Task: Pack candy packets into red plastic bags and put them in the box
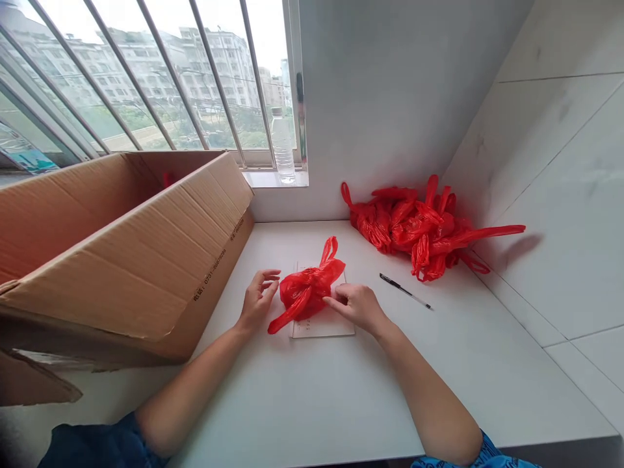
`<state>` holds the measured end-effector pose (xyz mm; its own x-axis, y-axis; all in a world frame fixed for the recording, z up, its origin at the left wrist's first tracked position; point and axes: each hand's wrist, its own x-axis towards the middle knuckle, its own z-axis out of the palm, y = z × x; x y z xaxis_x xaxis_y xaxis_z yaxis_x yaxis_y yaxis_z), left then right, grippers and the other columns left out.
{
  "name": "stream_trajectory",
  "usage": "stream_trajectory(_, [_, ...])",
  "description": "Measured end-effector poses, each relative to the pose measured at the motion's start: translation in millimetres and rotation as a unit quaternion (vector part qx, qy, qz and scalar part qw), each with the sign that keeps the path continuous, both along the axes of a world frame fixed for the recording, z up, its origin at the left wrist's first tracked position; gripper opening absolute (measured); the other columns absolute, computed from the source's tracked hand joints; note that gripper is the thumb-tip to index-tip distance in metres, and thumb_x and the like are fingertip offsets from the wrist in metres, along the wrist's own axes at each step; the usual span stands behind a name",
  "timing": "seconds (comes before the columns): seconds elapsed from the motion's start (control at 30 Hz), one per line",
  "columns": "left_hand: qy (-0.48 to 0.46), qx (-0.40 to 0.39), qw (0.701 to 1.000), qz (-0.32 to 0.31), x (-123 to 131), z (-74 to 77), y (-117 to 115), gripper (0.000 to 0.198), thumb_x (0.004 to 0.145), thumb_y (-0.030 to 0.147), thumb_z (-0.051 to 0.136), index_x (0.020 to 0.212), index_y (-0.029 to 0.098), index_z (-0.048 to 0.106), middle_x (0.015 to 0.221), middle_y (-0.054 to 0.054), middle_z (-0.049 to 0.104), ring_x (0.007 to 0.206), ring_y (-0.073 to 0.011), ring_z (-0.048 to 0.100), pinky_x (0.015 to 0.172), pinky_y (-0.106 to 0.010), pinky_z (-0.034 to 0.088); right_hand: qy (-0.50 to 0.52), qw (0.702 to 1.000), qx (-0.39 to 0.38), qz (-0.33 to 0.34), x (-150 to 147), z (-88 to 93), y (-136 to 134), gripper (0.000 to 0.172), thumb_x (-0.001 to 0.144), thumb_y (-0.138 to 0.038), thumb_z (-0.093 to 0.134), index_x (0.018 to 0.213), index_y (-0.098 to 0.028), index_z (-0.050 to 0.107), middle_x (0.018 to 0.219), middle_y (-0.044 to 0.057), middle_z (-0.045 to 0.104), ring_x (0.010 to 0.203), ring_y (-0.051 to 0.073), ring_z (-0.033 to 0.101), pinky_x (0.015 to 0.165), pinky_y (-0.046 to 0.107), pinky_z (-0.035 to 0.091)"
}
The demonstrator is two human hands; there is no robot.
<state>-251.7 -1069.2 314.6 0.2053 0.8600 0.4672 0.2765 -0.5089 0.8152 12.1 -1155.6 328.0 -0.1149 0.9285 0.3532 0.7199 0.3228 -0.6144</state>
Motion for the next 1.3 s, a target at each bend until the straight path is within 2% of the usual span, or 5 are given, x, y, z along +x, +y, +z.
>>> stream_trajectory(0.2, [0.246,0.213,0.932,-0.161,21.1,5.7,-27.0,0.054,0.092,0.027,0.056,0.145,0.029,0.045,0.149,-0.007,0.047,0.141,-0.0281,0.038,0.118,-0.049,0.028,0.003,0.979,0.175,-0.106,-22.7,-5.9,5.8,0.022,0.097,-0.041,0.050,0.104,-0.023,0.061,0.106,0.008,0.066,0.096,0.023,0.061,0.080,0.035,0.047])
stream_trajectory(0.33, [0.306,0.211,0.911,-0.177,24.1,3.2,-30.1,0.047,0.095,0.034,0.055,0.142,0.030,0.051,0.141,-0.005,0.057,0.140,-0.0286,0.040,0.120,-0.052,0.019,-0.093,0.986,0.111,-0.086,-26.8,-18.1,9.7,0.034,0.099,-0.045,0.046,0.125,-0.025,0.056,0.121,0.011,0.066,0.108,0.028,0.061,0.089,0.042,0.045])
stream_trajectory(0.73, [0.166,0.027,0.984,-0.064,13.2,-13.7,-23.6,0.042,0.097,0.044,0.049,0.135,0.025,0.048,0.128,-0.008,0.060,0.114,-0.0237,0.060,0.095,-0.039,0.049,-0.146,0.986,0.048,-0.067,-23.9,-21.0,2.7,0.032,0.097,-0.052,0.047,0.107,-0.024,0.060,0.099,0.004,0.071,0.088,0.024,0.067,0.082,0.041,0.044])
stream_trajectory(1.03, [0.128,0.013,0.987,-0.092,9.4,-17.8,-21.8,0.045,0.088,0.036,0.061,0.130,0.023,0.054,0.121,-0.008,0.066,0.108,-0.0255,0.061,0.097,-0.041,0.048,-0.165,0.972,0.153,-0.066,-20.0,-30.6,7.7,0.037,0.090,-0.059,0.053,0.101,-0.023,0.058,0.128,0.013,0.056,0.115,0.032,0.058,0.086,0.045,0.048])
stream_trajectory(1.3, [0.023,-0.048,0.985,-0.164,13.0,-15.8,-18.3,0.044,0.089,0.031,0.058,0.132,0.024,0.050,0.120,-0.006,0.068,0.108,-0.0226,0.065,0.097,-0.038,0.051,-0.142,0.985,0.068,-0.067,-14.4,-28.6,3.2,0.058,0.090,-0.062,0.051,0.136,-0.026,0.046,0.121,0.011,0.063,0.087,0.026,0.067,0.070,0.038,0.053])
